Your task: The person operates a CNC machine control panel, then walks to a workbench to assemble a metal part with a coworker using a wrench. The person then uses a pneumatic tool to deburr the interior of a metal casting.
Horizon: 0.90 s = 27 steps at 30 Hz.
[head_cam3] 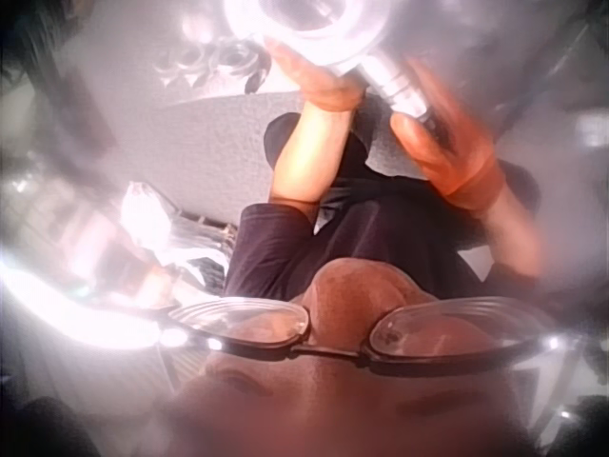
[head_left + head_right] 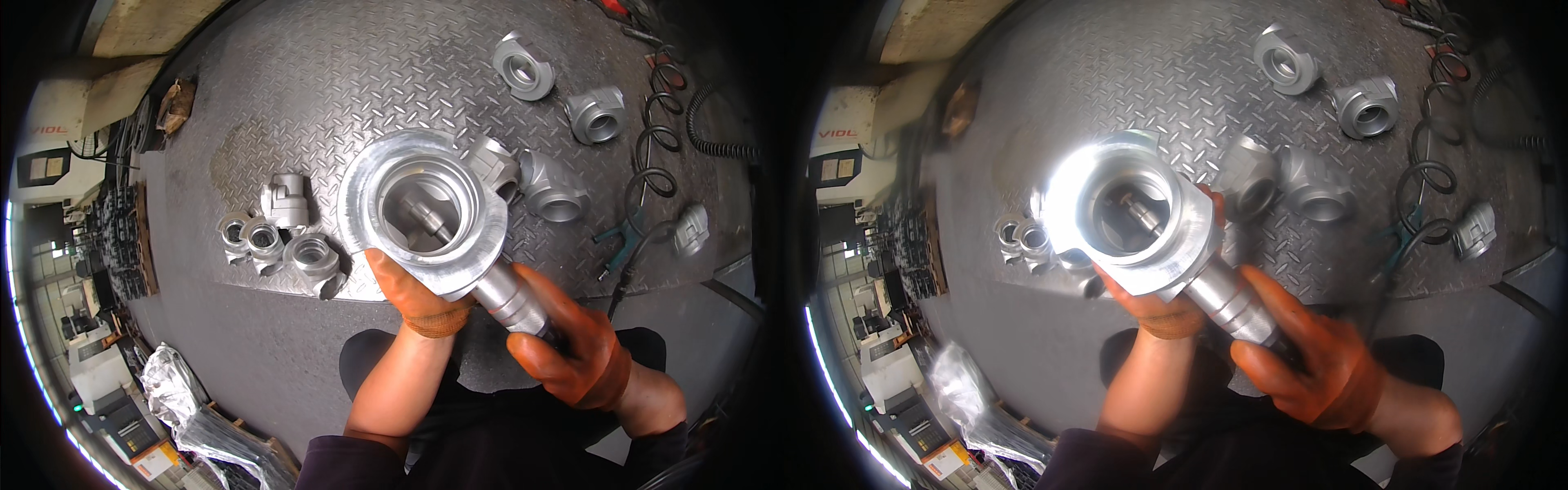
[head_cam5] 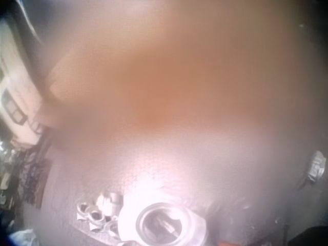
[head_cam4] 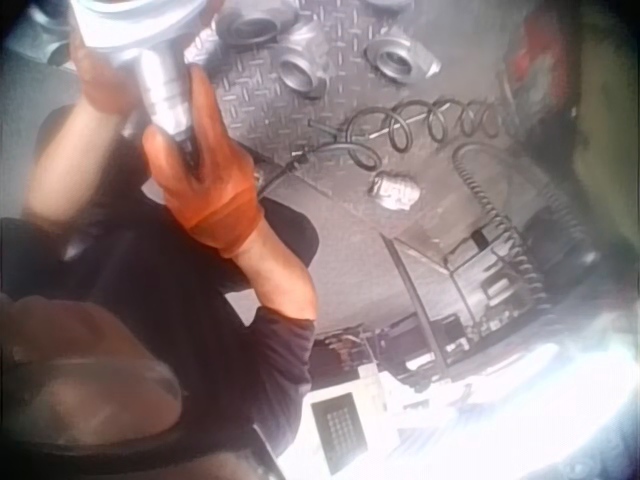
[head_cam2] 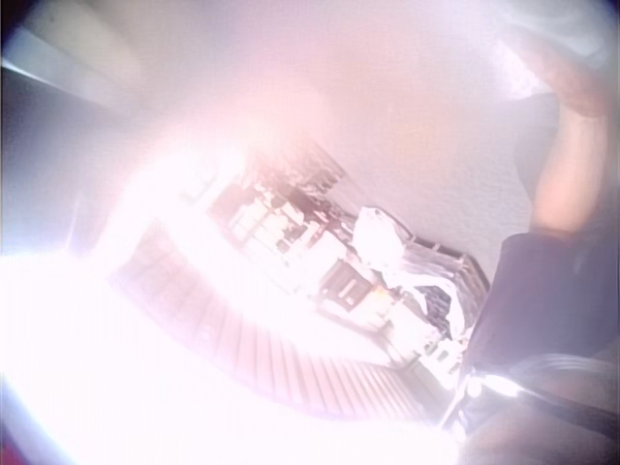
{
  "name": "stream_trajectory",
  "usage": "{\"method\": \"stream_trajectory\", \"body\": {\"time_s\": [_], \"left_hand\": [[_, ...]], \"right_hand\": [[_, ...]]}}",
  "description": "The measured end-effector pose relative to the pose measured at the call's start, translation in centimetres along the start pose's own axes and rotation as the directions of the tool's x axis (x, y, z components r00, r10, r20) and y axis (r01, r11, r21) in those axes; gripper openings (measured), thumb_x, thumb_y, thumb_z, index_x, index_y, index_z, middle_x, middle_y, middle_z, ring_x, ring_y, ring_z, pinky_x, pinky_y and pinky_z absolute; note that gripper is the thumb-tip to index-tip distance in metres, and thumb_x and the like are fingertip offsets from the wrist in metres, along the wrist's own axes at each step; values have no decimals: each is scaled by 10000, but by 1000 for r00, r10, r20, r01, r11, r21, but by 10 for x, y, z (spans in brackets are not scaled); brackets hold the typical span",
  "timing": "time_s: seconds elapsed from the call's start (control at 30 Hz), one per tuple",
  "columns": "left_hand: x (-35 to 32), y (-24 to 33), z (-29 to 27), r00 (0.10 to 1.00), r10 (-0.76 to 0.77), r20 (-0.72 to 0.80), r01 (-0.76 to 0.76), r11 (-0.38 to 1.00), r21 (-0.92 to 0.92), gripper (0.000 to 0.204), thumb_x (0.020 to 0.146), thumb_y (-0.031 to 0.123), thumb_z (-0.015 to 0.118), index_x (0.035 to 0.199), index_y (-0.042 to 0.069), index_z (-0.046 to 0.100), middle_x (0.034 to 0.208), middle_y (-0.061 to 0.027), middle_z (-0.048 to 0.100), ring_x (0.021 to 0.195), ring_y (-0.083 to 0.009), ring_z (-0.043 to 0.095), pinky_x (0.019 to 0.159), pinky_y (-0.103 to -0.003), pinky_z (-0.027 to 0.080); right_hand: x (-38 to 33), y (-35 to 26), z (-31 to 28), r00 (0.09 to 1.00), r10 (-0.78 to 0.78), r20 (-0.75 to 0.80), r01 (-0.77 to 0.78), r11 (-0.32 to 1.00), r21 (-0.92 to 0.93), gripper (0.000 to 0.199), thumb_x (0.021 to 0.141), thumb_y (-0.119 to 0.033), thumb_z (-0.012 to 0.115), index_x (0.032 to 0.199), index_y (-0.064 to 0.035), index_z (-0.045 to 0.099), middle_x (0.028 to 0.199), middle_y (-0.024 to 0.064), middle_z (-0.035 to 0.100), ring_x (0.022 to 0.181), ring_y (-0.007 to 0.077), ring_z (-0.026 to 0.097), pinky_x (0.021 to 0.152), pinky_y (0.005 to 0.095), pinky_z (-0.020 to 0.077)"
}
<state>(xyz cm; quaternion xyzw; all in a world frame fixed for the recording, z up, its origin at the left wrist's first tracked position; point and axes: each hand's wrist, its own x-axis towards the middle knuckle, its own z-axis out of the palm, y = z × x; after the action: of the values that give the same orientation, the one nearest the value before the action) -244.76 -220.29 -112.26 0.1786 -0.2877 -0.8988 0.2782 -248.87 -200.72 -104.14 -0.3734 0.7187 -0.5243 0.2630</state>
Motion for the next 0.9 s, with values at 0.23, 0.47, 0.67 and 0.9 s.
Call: {"method": "stream_trajectory", "body": {"time_s": [0.23, 0.47, 0.67, 0.9], "left_hand": [[-2, -2, -1, 998, 50, 23, -51, 996, 72, 697, 1032, 562, 413, 1451, 4, 401, 1290, -217, 618, 1167, -351, 634, 1023, -488, 522], [-1, -1, -2, 997, 31, -68, -19, 986, 168, 743, 1029, 612, 309, 1456, 11, 392, 1300, -270, 582, 1228, -424, 576, 1075, -619, 460], [-1, -2, -3, 996, -21, -85, 27, 997, 73, 781, 1018, 629, 376, 1483, 1, 393, 1431, -210, 512, 1275, -342, 579, 1062, -475, 526], [1, 0, 6, 992, -54, -118, 56, 998, 11, 795, 985, 671, 383, 1433, 18, 444, 1311, -241, 576, 1179, -399, 610, 1010, -525, 535]], "right_hand": [[-2, 5, 0, 998, -63, 17, 63, 997, -33, 512, 833, 34, 716, 1281, -145, 543, 1343, 395, 532, 993, 454, 709, 742, 413, 630], [-2, 13, 2, 973, -230, 10, 228, 957, -180, 525, 821, 5, 749, 1284, -133, 544, 1353, 385, 525, 1002, 440, 710, 765, 407, 626], [-2, 3, -2, 998, -46, 41, 46, 999, -6, 509, 819, -23, 768, 1273, -113, 555, 1369, 389, 510, 1000, 429, 712, 778, 404, 622], [-5, 12, 1, 979, -204, -1, 201, 966, -163, 500, 815, -16, 756, 1266, -105, 560, 1361, 395, 517, 961, 414, 720, 748, 391, 622]]}}
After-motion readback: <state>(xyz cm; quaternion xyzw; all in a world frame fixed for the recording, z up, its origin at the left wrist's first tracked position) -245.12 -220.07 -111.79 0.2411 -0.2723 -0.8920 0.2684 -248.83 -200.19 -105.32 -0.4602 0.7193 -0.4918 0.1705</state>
